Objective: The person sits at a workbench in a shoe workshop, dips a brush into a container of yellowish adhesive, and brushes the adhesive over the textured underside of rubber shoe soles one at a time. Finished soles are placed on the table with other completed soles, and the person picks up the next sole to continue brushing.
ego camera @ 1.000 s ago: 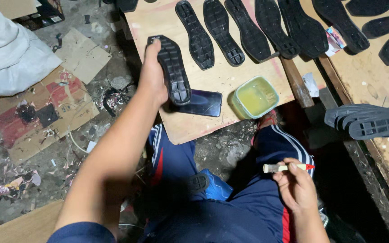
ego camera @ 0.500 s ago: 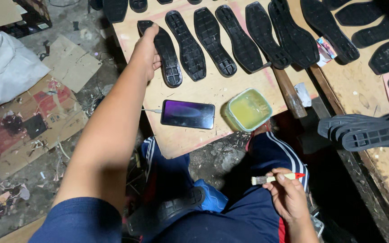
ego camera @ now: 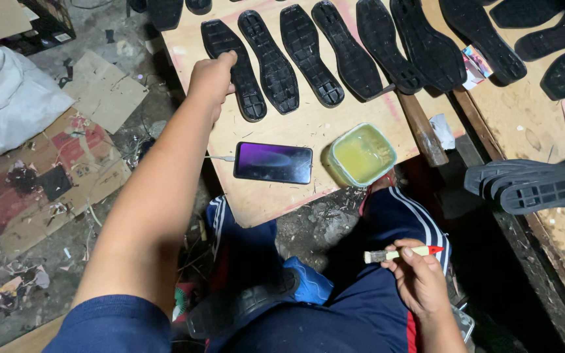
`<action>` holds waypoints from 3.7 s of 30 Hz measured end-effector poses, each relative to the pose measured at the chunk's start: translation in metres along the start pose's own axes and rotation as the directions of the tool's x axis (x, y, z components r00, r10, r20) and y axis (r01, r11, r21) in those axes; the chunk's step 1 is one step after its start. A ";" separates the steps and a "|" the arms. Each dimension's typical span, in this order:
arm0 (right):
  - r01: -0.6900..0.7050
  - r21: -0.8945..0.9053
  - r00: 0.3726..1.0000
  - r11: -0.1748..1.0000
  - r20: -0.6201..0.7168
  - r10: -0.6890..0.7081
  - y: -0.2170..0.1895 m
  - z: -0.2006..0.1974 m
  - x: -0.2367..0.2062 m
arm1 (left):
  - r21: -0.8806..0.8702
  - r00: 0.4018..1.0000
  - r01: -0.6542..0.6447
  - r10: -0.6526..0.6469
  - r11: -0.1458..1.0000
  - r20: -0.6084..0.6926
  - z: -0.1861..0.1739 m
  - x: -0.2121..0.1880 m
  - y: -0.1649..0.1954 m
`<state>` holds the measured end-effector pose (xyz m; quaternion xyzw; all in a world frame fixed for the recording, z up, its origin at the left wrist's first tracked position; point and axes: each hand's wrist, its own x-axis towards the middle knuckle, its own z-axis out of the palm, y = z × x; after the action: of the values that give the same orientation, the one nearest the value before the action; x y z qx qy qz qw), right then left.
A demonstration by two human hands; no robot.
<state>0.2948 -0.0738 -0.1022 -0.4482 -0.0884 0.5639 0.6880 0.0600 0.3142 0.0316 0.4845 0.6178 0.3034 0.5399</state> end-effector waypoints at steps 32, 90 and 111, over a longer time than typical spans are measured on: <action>-0.013 -0.238 1.000 0.971 0.004 0.015 0.002 -0.004 -0.003 | 0.381 0.593 -0.788 0.431 0.483 0.681 -0.076 -0.271 -0.262; 0.633 -0.734 0.768 0.246 0.557 -0.314 -0.036 0.112 -0.027 | -0.672 0.935 0.196 0.070 0.714 0.347 0.012 -0.259 -0.131; 0.473 -0.850 0.868 0.233 0.403 -0.290 -0.110 0.117 0.075 | -0.737 0.509 0.658 0.633 0.150 0.583 -0.042 -0.253 -0.134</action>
<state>0.3238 0.0550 0.0159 -0.6747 -0.5546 0.2583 0.4128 -0.0301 0.0395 0.0161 0.0698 -0.1052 0.3309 0.9352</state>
